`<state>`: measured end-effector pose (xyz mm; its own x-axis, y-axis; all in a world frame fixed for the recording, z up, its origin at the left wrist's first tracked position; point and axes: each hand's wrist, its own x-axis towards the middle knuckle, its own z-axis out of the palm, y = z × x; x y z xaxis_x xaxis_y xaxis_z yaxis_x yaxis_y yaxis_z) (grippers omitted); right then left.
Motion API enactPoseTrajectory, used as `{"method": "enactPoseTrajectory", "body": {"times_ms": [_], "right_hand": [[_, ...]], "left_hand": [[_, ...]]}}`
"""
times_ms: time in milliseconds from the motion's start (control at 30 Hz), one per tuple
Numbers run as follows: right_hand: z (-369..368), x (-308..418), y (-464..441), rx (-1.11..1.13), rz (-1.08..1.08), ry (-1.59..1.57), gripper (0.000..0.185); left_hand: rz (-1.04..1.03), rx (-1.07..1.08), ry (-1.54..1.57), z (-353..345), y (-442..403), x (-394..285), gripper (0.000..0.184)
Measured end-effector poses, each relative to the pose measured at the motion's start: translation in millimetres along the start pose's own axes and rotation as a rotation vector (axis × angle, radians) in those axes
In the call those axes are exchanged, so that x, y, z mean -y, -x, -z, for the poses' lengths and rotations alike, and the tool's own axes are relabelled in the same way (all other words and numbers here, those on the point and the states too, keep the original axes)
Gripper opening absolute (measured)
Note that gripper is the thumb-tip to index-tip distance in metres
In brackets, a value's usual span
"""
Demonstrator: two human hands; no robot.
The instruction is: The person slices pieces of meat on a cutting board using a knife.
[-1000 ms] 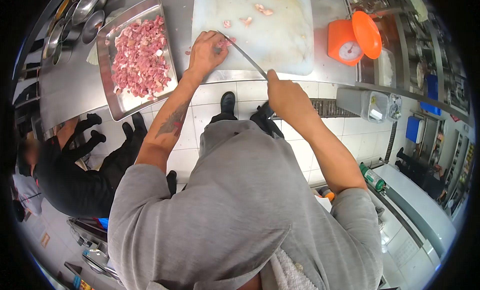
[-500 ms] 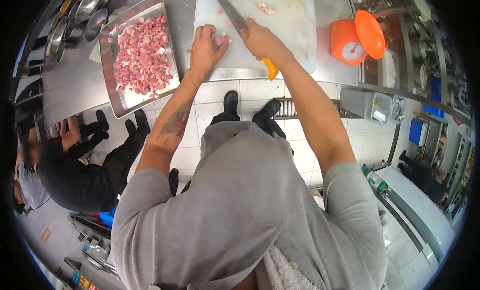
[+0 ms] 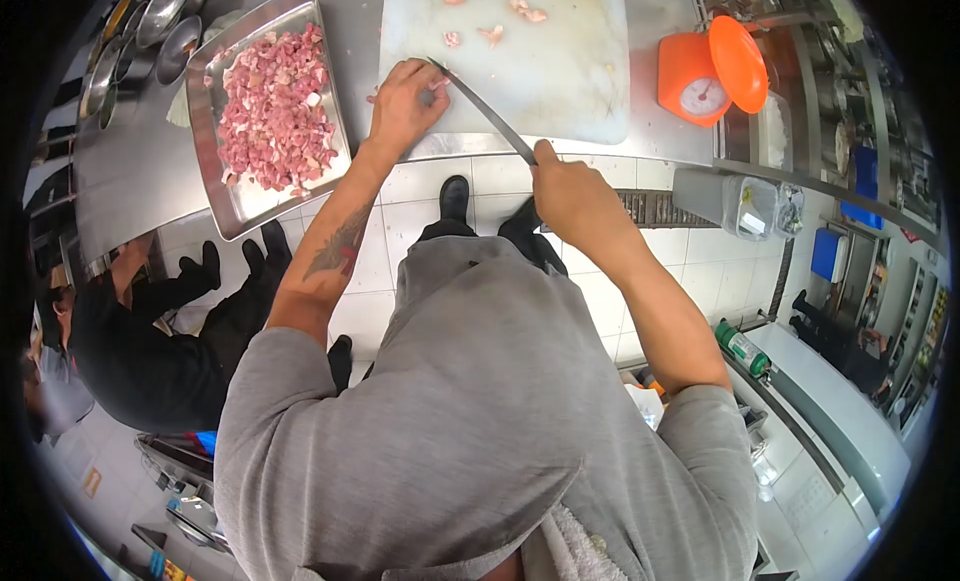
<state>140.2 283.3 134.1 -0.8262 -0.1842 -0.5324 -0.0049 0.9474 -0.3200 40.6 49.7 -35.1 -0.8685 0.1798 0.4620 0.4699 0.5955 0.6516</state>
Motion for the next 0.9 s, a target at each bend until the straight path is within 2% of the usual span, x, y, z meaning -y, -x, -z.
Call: {"method": "enactPoseTrajectory", "body": {"times_ms": [133,200,333,433,467,567,633,700,733,800,833,900], "right_hand": [[-13.6,-8.6,-17.7,-0.032,0.058,-0.005,0.022],[-49.9,-6.5,-77.9,-0.12,0.109,-0.048,0.024],[-64.4,18.3,-181.7,-0.316,0.326,-0.098,0.032],[-11.5,34.4,-181.3,0.022,0.151,-0.284,0.038],[-6.3,31.5,-170.8,0.007,0.141,-0.317,0.04],[15.5,10.5,-149.1,-0.05,0.105,-0.489,0.04],[15.1,-5.7,-126.3,-0.049,0.031,-0.734,0.036],[-10.7,-38.4,-123.4,-0.333,0.11,-0.327,0.029],[-14.1,-39.7,-117.6,-0.472,0.145,-0.12,0.026],[-4.5,-31.0,-86.6,-0.295,0.027,-0.265,0.024],[-1.1,-23.2,-69.8,-0.2,-0.029,-0.337,0.024],[-10.5,-26.5,-57.8,-0.194,0.061,-0.228,0.023]], "left_hand": [[-0.016,0.022,0.007,-2.0,-2.3,3.3,0.014],[-0.009,0.015,-0.007,-0.6,-3.6,-1.8,0.015],[-0.018,0.066,-0.045,1.7,-5.1,-1.5,0.015],[-0.012,0.011,-0.007,-0.8,-4.7,-1.3,0.017],[0.015,0.047,-0.063,1.2,-3.4,-1.9,0.017],[0.352,0.045,0.129,6.9,-10.4,-13.9,0.011],[0.215,-0.011,0.124,4.4,-8.1,-13.5,0.011],[0.084,-0.083,0.124,-1.2,-10.0,-14.6,0.013],[0.034,-0.073,0.019,-2.3,-7.3,-12.8,0.012],[-0.054,-0.055,-0.195,-0.8,5.6,-11.3,0.012],[-0.031,-0.045,-0.145,1.9,8.8,-15.4,0.013],[0.012,-0.022,-0.047,7.7,12.9,-22.6,0.015]]}}
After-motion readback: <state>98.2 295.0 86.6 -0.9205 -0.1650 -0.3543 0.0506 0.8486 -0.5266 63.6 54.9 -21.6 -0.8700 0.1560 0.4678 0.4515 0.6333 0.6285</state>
